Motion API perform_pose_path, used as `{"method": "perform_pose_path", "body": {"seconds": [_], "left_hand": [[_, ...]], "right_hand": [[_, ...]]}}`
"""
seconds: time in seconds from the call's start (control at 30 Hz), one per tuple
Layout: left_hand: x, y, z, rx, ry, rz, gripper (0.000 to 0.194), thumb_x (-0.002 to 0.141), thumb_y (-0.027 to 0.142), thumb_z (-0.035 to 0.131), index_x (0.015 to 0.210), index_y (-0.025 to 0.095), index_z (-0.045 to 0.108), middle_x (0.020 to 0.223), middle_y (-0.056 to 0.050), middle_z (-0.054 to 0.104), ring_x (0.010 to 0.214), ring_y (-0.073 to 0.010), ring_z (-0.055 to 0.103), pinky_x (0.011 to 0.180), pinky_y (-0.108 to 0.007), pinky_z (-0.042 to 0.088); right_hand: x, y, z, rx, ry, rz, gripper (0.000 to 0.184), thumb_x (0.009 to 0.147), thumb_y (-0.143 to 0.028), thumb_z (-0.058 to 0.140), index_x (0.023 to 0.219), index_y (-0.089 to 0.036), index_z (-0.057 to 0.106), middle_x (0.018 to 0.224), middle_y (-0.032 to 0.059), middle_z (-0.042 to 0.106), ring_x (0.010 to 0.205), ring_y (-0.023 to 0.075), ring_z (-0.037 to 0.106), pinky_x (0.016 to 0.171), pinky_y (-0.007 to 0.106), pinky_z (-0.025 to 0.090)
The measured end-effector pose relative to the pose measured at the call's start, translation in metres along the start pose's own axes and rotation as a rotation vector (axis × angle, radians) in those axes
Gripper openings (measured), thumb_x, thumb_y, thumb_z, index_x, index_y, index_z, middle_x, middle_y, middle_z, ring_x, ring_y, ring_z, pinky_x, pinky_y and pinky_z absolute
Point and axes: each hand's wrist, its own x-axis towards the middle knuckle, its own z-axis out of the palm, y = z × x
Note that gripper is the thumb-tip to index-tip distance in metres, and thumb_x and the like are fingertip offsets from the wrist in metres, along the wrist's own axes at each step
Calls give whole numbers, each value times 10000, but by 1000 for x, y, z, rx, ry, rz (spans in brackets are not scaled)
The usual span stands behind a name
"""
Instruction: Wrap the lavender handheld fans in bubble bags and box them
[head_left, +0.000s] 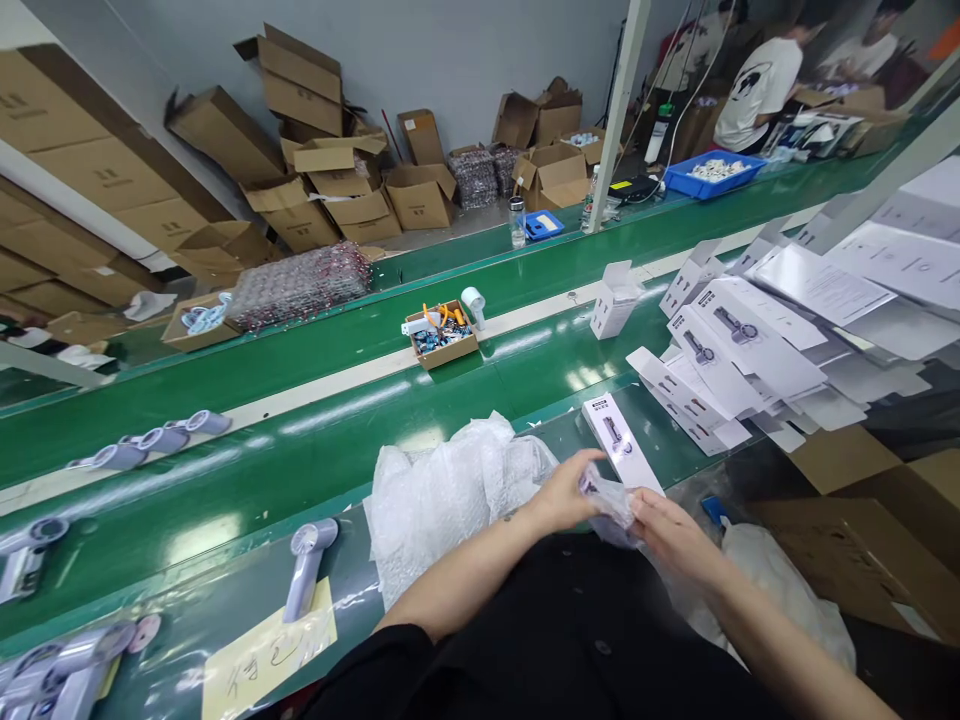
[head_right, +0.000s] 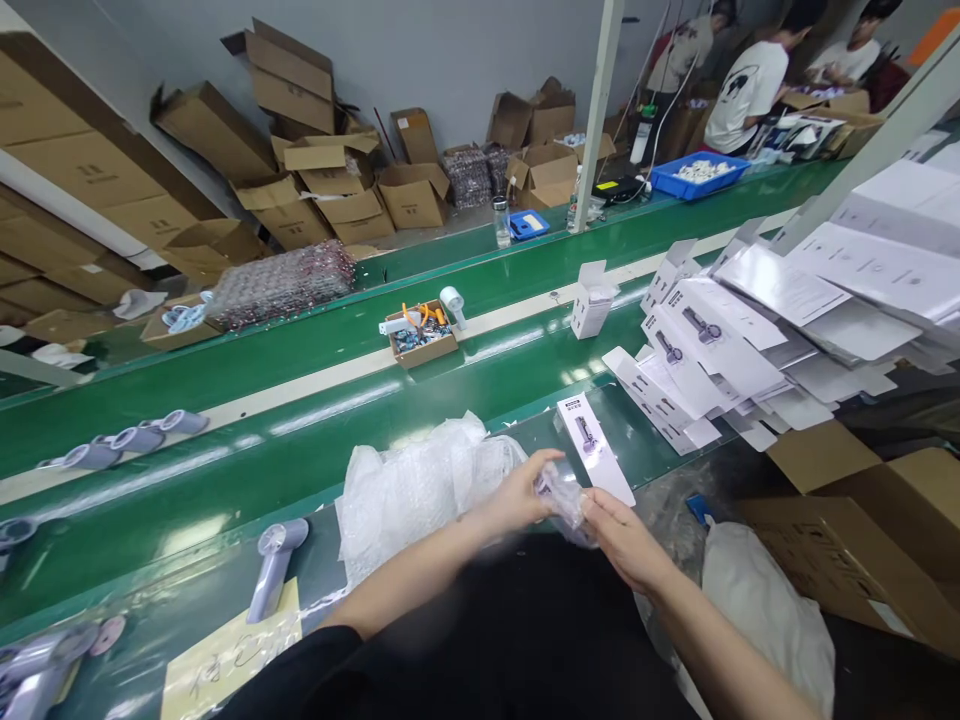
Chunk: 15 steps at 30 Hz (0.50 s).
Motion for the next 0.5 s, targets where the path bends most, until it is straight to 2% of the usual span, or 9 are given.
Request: {"method": "perform_pose_path", "body": {"seconds": [0.07, 0.13, 0.17, 0.2, 0.27, 0.33, 0.37, 0.43, 0.5], "left_hand": [[1, -16, 7, 32, 151, -50, 258, 665, 183, 666, 921, 182, 633, 880, -26, 606, 879, -195, 551, 824, -319, 430], [4, -28, 6, -21, 297, -124, 68, 696, 187, 601, 762, 175, 609, 757, 2, 583, 779, -163, 541, 745, -279, 432], [5, -33, 3, -100, 367, -177, 47, 706, 211, 585, 732, 173, 586, 708, 14, 565, 717, -145, 531, 686, -258, 427], [7, -35, -2, -208, 428, -242, 72, 716, 242, 576, 725, 172, 563, 662, 27, 541, 644, -125, 512, 613, -235, 412], [11, -38, -15, -442, 518, -371, 152, 718, 311, 582, 729, 173, 520, 588, 54, 482, 508, -87, 445, 470, -192, 329], [13, -36, -29, -609, 588, -438, 230, 687, 356, 624, 747, 177, 494, 563, 72, 444, 434, -58, 387, 392, -165, 231], [14, -34, -36, -660, 618, -444, 263, 667, 367, 649, 755, 178, 489, 561, 78, 436, 415, -47, 371, 374, -157, 199], [14, -28, -50, -722, 690, -422, 317, 628, 376, 690, 770, 178, 487, 568, 82, 442, 402, -35, 367, 354, -146, 172], [17, -20, -60, -767, 767, -388, 356, 606, 388, 715, 781, 180, 484, 576, 84, 449, 395, -31, 364, 340, -141, 155]], "right_hand": [[9, 15, -34, -316, 56, -43, 290, 763, -408, 649, 978, -213, 656, 1224, 112, 568, 1208, 315, 454, 994, 482, 388], [18, 34, -78, -744, 213, -154, 424, 626, -278, 758, 1033, -242, 645, 1388, 113, 437, 1347, 369, 239, 1070, 570, 214], [23, 43, -99, -934, 236, -195, 493, 586, -202, 762, 1060, -255, 639, 1447, 111, 366, 1378, 384, 135, 1073, 617, 115], [30, 52, -116, -1081, 211, -238, 516, 584, -141, 734, 1075, -267, 636, 1477, 102, 325, 1391, 372, 90, 1073, 626, 65], [46, 63, -136, -1238, 87, -323, 457, 637, -98, 656, 1058, -276, 646, 1477, 82, 339, 1400, 326, 106, 1090, 595, 66], [66, 59, -137, -1222, -7, -433, 301, 711, -132, 593, 971, -262, 672, 1407, 68, 452, 1380, 282, 220, 1106, 535, 147], [76, 51, -131, -1169, -7, -494, 236, 739, -164, 575, 932, -255, 677, 1348, 63, 520, 1355, 272, 289, 1105, 520, 177], [93, 26, -112, -1021, 84, -599, 182, 769, -225, 562, 914, -252, 669, 1209, 55, 626, 1261, 266, 441, 1086, 511, 239], [107, -4, -90, -925, 215, -643, 182, 791, -280, 555, 940, -245, 653, 1078, 67, 676, 1106, 264, 569, 1013, 471, 357]]}}
